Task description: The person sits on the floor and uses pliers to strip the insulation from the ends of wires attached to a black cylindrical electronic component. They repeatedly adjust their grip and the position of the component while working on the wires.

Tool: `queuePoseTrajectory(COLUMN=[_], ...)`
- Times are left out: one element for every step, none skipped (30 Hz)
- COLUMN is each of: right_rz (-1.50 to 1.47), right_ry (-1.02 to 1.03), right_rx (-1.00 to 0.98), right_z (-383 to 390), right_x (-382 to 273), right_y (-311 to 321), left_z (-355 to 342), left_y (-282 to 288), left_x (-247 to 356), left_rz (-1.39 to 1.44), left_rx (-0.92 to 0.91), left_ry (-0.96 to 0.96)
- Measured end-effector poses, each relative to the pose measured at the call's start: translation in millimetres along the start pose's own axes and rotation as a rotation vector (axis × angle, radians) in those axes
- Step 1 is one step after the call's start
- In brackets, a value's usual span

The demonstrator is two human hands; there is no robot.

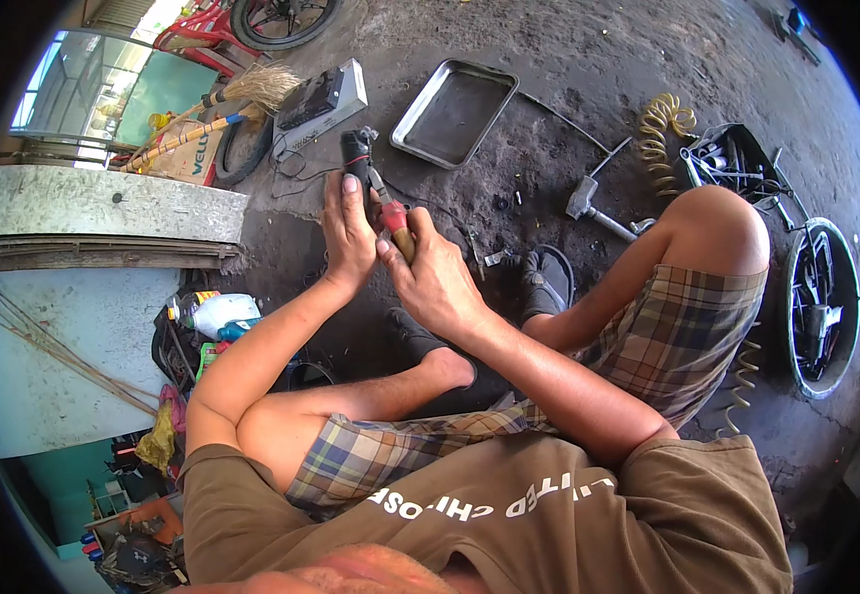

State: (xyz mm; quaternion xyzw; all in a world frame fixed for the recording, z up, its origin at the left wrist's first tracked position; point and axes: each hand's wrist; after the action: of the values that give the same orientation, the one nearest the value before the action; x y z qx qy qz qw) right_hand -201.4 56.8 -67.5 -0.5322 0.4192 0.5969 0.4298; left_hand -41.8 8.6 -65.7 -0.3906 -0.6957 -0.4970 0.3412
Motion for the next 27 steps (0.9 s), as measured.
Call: queuePoseTrajectory(right_rz=[0.009, 0.018, 0.027, 0.043, 0.059, 0.075, 0.071, 0.067, 0.063, 0.058, 0.028, -0.003, -0.034, -0.062, -0.09, -0.117, -0.261, -0.404, -0.547, -0.572, -0.599, -0.626, -0.65, -0.621, -0.535, -0.407, -0.278], right_ry=[-0.032, -0.061, -0.091, -0.088, -0.083, -0.079, -0.094, -0.11, -0.125, -0.154, -0.156, -0.158, -0.159, -0.17, -0.181, -0.192, -0.225, -0.258, -0.289, -0.291, -0.282, -0.272, -0.261, -0.237, -0.196, -0.184, -0.171], right_rx=[0.037, 0.073, 0.109, 0.13, 0.151, 0.172, 0.146, 0.121, 0.095, 0.106, 0.087, 0.067, 0.047, 0.017, -0.012, -0.041, -0.113, -0.184, -0.256, -0.266, -0.213, -0.16, -0.094, -0.027, 0.026, 0.093, 0.158], right_z=[1.0, 1.6, 2.1, 2.6, 2.7, 2.7, 1.9, 0.7, -0.1, -1.4, -2.8, -4.3, -4.8, -5.0, -5.1, -5.0, -4.6, -3.8, -3.1, -2.8, -3.5, -4.8, -7.4, -10.5, -14.8, -16.6, -17.5], right_x=[-1.0, -2.3, -3.0, -3.1, -2.6, -2.0, 2.6, 5.9, 8.6, 11.0, 12.6, 15.6, 17.6, 18.0, 18.4, 18.5, 15.2, 11.4, 6.7, -4.8, -10.7, -15.0, -17.1, -12.6, -2.8, 2.0, 6.3], right_y=[-1.0, -1.7, -2.0, -1.8, -1.3, -1.1, -3.0, -5.8, -7.4, -7.2, -6.2, -4.9, -3.5, -2.1, -1.0, -0.4, 0.9, 2.9, 5.4, 5.7, 8.0, 9.8, 13.1, 15.2, 16.7, 16.2, 15.4], left_z=[0.3, 0.2, 0.0, -0.4, -0.9, -0.7, -0.5, -0.2, -0.6, -1.9, -3.7, -4.9, -6.2, -8.2, -10.5, -12.4, -18.4, -16.5, -12.8, -3.7, 5.4, 13.1, 14.2, 14.1, 10.4, 4.7, -0.3], left_y=[-0.7, -1.3, -2.0, -2.7, -3.7, -5.0, -6.6, -7.4, -7.1, -6.3, -6.9, -8.5, -7.5, -3.3, 1.6, 7.1, 15.0, 15.5, 15.0, 8.3, -1.4, 6.7, 9.8, 7.3, 8.0, 11.7, 14.4], left_x=[1.5, 3.4, 2.7, 0.9, 0.7, 0.7, 0.8, 1.4, -2.0, -8.2, -9.4, -10.6, -11.7, -12.3, -12.8, -16.1, -12.3, -8.6, -4.3, -14.1, -22.7, -30.0, -20.3, -28.1, -27.9, -21.9, -17.2], left_rz=[-0.016, -0.033, 0.001, 0.035, 0.068, 0.074, 0.079, 0.085, 0.084, 0.084, 0.084, 0.138, 0.207, 0.275, 0.343, 0.458, 0.654, 0.634, 0.612, 0.605, 0.622, 0.602, 0.587, 0.631, 0.683, 0.733, 0.781], left_rx=[0.002, 0.006, 0.005, 0.003, 0.002, -0.015, -0.032, -0.049, -0.059, -0.068, -0.08, -0.069, -0.114, -0.156, -0.198, -0.268, -0.404, -0.332, -0.26, -0.296, -0.344, -0.397, -0.46, -0.425, -0.406, -0.386, -0.365], left_ry=[-0.003, -0.007, 0.011, 0.028, 0.046, 0.045, 0.044, 0.044, 0.086, 0.127, 0.17, 0.203, 0.246, 0.289, 0.331, 0.397, 0.443, 0.513, 0.583, 0.549, 0.345, 0.483, 0.619, 0.617, 0.603, 0.588, 0.572])
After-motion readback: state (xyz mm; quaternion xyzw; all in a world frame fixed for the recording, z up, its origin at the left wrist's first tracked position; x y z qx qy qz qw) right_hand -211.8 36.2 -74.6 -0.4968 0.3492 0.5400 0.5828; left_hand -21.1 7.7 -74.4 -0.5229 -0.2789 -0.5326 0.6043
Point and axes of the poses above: each hand's wrist, its own z-axis away from the middle knuckle, its own y-axis out of the back of the hand, x = y × z, and after that the axes turned 1 degree about z, right-handed
